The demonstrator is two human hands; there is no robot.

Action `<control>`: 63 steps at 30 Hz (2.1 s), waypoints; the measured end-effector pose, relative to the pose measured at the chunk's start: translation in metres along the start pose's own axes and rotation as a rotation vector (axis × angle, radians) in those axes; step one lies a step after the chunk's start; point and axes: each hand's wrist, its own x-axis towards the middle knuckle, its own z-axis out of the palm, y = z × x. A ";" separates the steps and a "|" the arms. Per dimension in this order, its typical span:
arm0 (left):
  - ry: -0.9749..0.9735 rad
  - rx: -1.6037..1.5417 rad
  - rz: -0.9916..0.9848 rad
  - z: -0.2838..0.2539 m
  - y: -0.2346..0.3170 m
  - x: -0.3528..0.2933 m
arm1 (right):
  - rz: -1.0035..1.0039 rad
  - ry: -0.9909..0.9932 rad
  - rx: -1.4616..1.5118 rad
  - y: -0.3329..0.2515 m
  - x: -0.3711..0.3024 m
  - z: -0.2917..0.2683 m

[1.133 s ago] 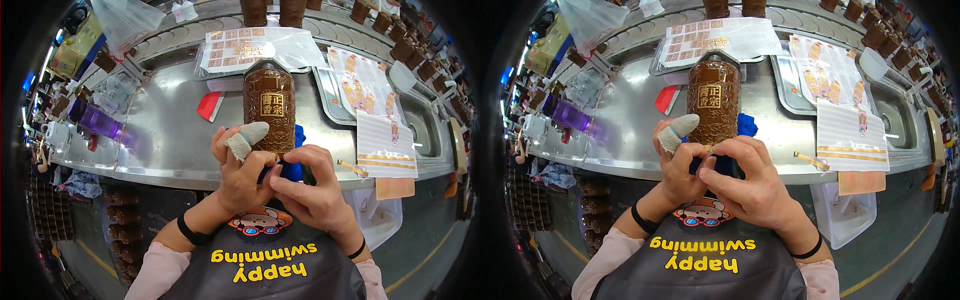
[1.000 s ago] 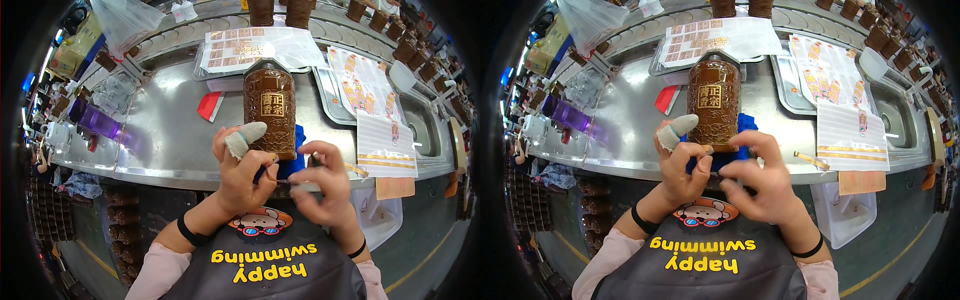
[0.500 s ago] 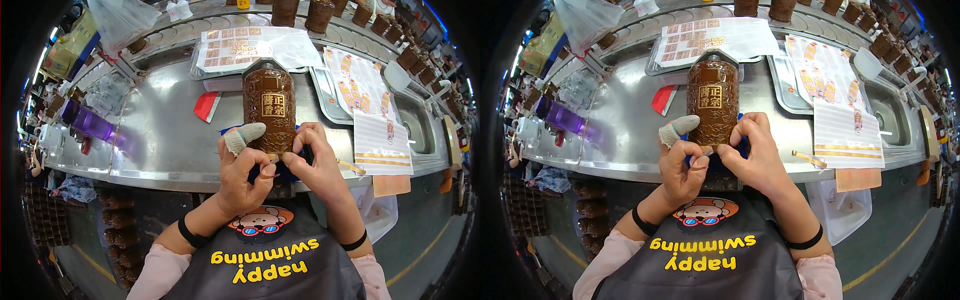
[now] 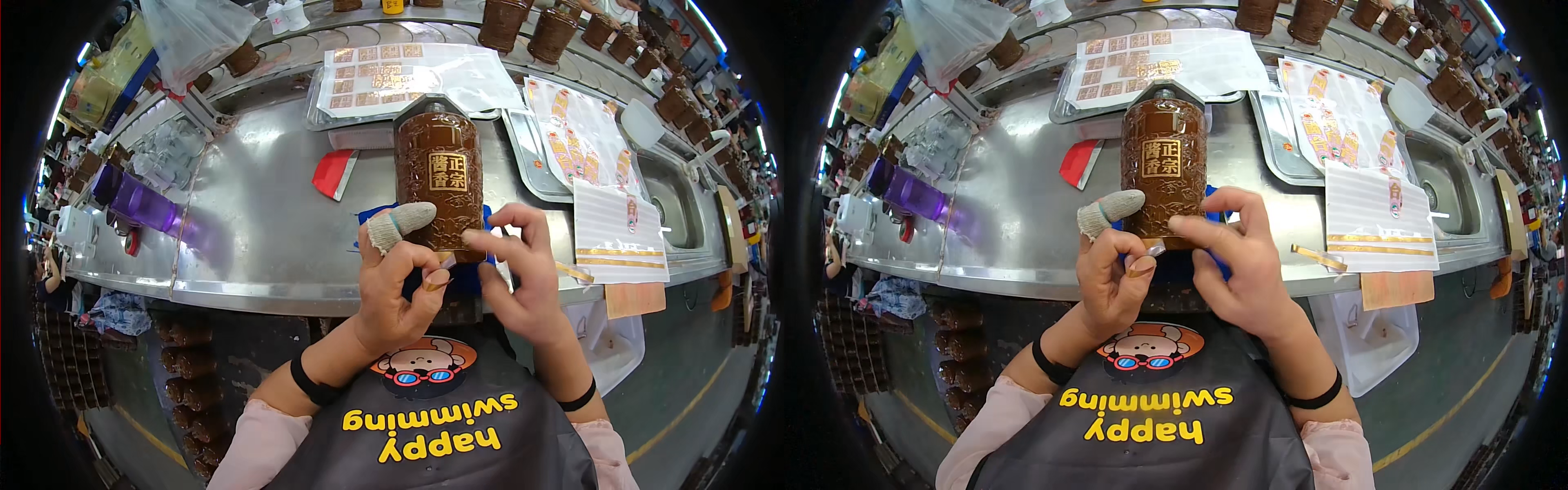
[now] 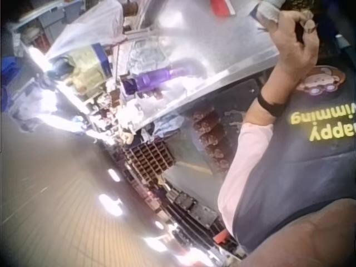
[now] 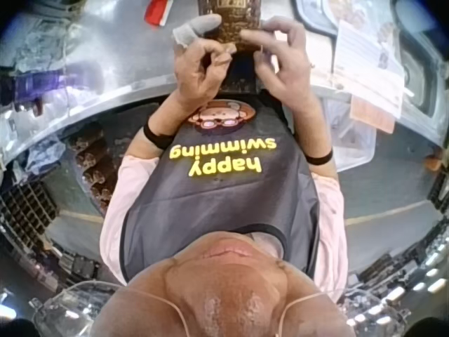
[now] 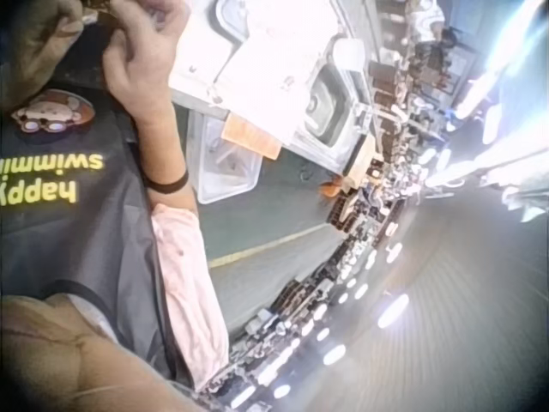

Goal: Applying and smoothing adhesive labels onto decorative brown glass bottles on a production line.

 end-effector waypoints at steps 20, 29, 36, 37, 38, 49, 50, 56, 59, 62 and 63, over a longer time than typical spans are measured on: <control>-0.024 0.000 -0.060 0.002 0.007 -0.003 | 0.091 -0.007 -0.089 0.032 -0.065 -0.030; -0.118 0.356 0.243 -0.004 0.016 0.004 | 0.094 0.048 0.083 0.018 -0.030 -0.021; -0.117 0.560 0.371 -0.017 0.014 -0.008 | 0.118 0.027 0.237 0.018 -0.016 -0.012; -0.117 0.565 0.369 -0.017 0.013 -0.009 | 0.116 0.025 0.241 0.019 -0.014 -0.012; -0.114 0.595 0.412 -0.017 0.011 -0.011 | 0.108 0.016 0.245 0.018 -0.012 -0.012; -0.109 0.567 0.408 -0.023 0.003 -0.015 | 0.064 -0.006 0.186 0.020 -0.001 -0.016; -0.109 0.577 0.429 -0.023 0.003 -0.015 | 0.131 -0.072 0.269 0.019 0.000 -0.021; -0.151 0.662 0.616 -0.023 0.000 -0.006 | 0.080 -0.172 0.408 0.033 -0.001 -0.026; -0.178 0.676 0.695 -0.022 -0.001 0.001 | 0.348 -0.146 0.594 0.030 -0.002 -0.023; -0.205 0.640 0.678 -0.016 0.001 0.005 | 0.313 -0.134 0.554 0.031 -0.003 -0.022; -0.213 0.611 0.635 -0.015 0.001 0.005 | 0.325 -0.126 0.556 0.031 -0.003 -0.022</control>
